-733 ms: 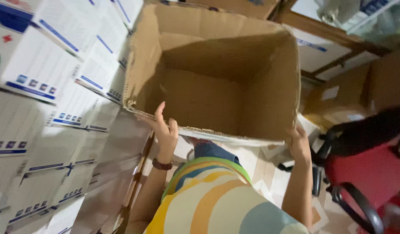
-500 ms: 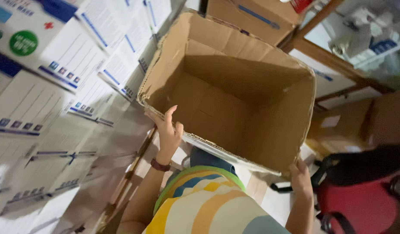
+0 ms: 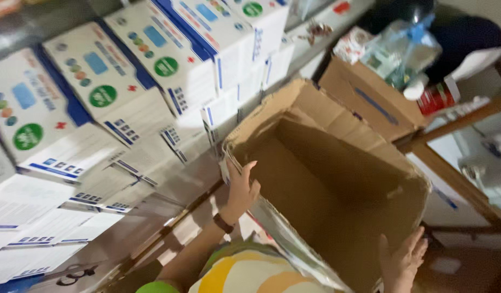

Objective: The person picks up boxes of medical face masks from a shelf and places them into a large cardboard box, organizing them in rows.

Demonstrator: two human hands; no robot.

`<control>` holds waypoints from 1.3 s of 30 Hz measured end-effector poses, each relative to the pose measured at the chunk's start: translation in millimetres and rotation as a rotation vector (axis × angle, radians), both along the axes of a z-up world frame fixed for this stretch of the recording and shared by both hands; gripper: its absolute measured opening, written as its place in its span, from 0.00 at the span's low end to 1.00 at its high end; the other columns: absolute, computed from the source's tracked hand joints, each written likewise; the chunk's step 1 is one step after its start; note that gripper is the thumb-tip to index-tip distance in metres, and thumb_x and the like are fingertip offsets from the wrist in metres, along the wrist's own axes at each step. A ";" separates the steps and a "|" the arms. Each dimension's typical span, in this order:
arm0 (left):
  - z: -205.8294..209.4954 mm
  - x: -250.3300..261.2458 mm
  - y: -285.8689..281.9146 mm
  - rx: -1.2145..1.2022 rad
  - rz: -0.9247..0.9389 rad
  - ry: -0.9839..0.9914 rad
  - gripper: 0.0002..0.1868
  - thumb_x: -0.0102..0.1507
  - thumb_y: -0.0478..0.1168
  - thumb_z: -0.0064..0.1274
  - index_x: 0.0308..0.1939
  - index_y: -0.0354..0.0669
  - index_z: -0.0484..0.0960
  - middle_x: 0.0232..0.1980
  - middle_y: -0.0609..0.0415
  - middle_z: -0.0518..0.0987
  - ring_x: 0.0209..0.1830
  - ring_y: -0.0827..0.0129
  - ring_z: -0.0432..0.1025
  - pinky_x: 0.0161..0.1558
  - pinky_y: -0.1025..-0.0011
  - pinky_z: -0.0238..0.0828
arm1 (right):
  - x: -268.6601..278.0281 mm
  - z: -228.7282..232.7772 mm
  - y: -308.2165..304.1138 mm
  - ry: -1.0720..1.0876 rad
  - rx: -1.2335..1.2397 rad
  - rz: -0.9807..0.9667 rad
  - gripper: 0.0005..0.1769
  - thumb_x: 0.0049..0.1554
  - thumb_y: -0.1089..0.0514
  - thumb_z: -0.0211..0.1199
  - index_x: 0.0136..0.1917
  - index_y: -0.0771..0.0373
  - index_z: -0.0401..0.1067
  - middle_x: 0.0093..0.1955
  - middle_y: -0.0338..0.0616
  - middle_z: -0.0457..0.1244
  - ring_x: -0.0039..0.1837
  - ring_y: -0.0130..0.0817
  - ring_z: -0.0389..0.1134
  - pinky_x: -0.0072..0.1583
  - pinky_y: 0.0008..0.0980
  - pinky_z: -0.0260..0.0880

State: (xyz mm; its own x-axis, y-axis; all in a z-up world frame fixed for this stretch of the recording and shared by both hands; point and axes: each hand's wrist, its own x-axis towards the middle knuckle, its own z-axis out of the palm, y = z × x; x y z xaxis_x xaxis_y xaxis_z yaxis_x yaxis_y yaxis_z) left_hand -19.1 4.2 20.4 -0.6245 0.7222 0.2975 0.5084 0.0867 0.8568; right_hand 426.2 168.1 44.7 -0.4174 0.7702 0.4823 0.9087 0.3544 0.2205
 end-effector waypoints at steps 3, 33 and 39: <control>10.7 0.2 -3.2 -0.044 0.009 -0.108 0.36 0.62 0.41 0.51 0.74 0.42 0.59 0.79 0.19 0.27 0.80 0.24 0.24 0.74 0.40 0.37 | -53.5 52.8 17.2 -0.060 -0.117 -0.022 0.45 0.56 0.34 0.61 0.80 0.57 0.60 0.75 0.71 0.56 0.70 0.64 0.65 0.52 0.47 0.78; 55.4 -115.7 0.6 0.066 -0.301 0.463 0.25 0.62 0.46 0.57 0.61 0.38 0.77 0.75 0.28 0.57 0.76 0.34 0.48 0.73 0.35 0.38 | -563.4 166.8 111.1 1.085 -0.551 1.054 0.27 0.70 0.51 0.52 0.80 0.56 0.60 0.88 0.62 0.29 0.88 0.48 0.24 0.82 0.45 0.30; 60.3 -123.4 6.2 0.054 -0.291 0.484 0.22 0.61 0.45 0.57 0.56 0.38 0.80 0.72 0.29 0.61 0.74 0.34 0.49 0.69 0.31 0.37 | -583.9 185.2 136.1 0.971 -0.697 1.062 0.31 0.70 0.39 0.46 0.79 0.54 0.63 0.89 0.59 0.27 0.89 0.47 0.16 0.83 0.47 0.24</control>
State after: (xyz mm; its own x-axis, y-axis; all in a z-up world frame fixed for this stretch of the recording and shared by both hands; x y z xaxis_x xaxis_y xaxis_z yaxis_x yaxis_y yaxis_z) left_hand -142.5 10.3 80.7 -0.1853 0.8201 0.5415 0.8410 -0.1528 0.5191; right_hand -157.6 304.2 229.9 -0.6414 0.5171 0.5668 -0.1117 0.6679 -0.7358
